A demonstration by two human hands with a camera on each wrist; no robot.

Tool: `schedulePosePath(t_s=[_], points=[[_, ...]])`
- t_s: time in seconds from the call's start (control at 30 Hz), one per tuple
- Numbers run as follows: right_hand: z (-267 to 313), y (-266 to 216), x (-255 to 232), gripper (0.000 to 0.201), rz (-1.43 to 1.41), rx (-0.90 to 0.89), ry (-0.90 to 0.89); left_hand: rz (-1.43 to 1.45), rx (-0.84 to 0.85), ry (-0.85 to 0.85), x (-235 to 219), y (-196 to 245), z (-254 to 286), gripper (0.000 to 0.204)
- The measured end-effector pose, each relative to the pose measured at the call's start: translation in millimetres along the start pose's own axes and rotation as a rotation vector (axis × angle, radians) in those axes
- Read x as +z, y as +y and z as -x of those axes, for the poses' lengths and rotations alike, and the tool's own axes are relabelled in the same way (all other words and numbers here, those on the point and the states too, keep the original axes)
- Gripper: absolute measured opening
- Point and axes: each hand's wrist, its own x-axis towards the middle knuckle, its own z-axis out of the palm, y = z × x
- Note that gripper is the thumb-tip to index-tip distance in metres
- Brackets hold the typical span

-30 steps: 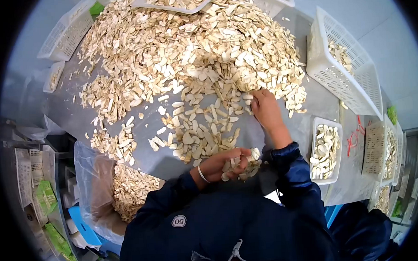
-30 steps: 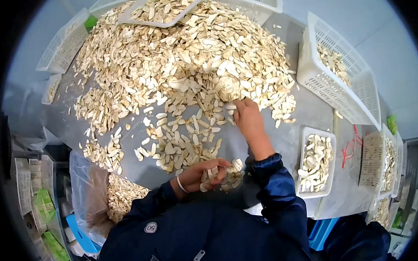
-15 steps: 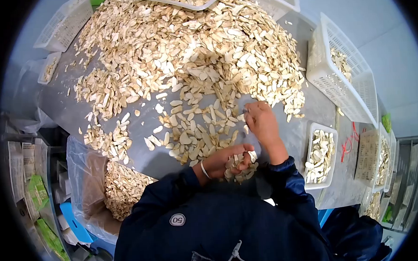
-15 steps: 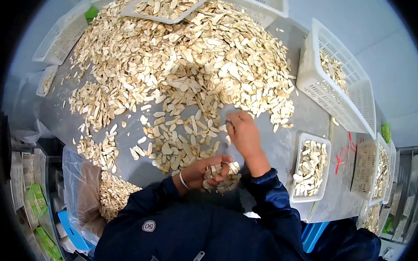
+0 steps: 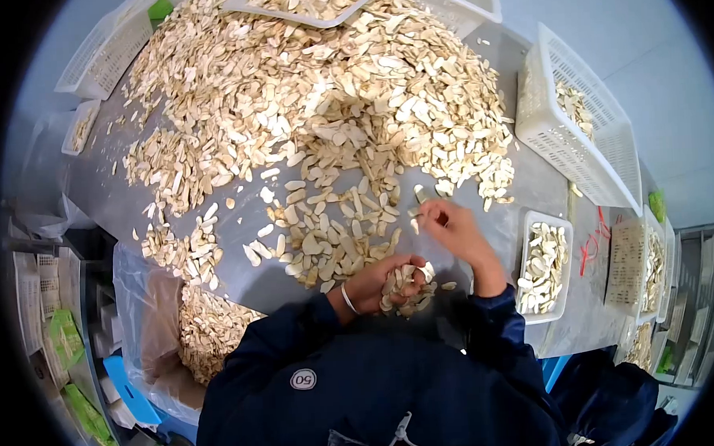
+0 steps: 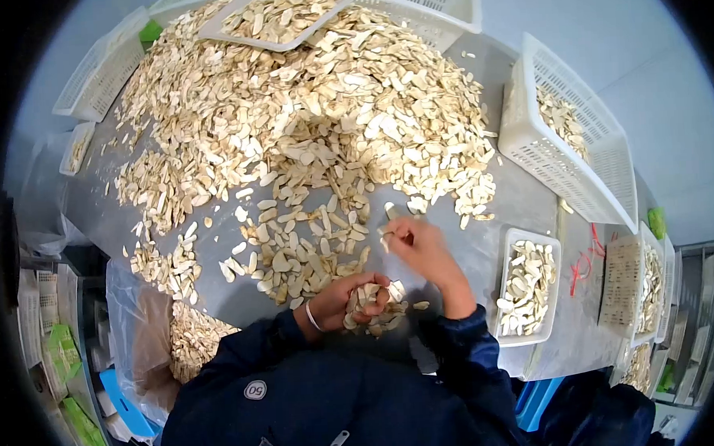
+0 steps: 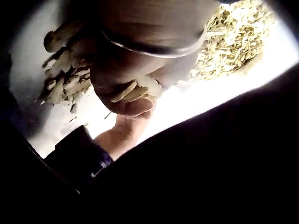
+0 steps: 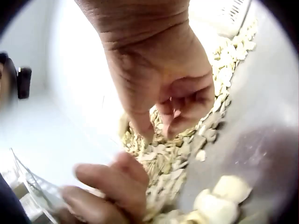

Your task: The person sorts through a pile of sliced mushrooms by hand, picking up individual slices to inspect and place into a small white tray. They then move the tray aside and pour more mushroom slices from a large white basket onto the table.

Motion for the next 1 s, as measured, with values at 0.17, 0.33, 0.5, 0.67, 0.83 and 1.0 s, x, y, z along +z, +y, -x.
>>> schedulePosePath(t_s=[0.17, 0.33, 0.5, 0.67, 0.83, 1.0], points=[[-22.5, 10.3, 13.7, 0.02, 0.362, 0.023, 0.201, -0.075, -0.012, -0.061, -4.9, -1.1, 1.6, 0.029], [-16.4, 27.4, 18.9, 0.016, 0.096, -0.033, 0.17, -0.061, 0.012, -0.083, -5.3, -0.5, 4.9, 0.026], [-1.5, 23.7, 2.2, 0.014, -0.239, 0.113, 0.175, -0.075, 0.017, -0.185, -4.6, 0.4, 4.5, 0.023], [24.6, 0.9, 1.4, 0.013, -0.45, 0.056, 0.357, -0.075, 0.007, -0.158, -6.3, -1.4, 3.2, 0.024], [40.8, 11.0, 2.6, 0.018, -0.395, -0.101, 0.491, -0.078, 0.003, -0.187, -8.0, -2.7, 1.2, 0.025], [54.2, 7.4, -0.5, 0.018, -0.273, -0.089, 0.569, -0.096, 0.001, -0.166, -4.3, 0.5, 3.0, 0.027]])
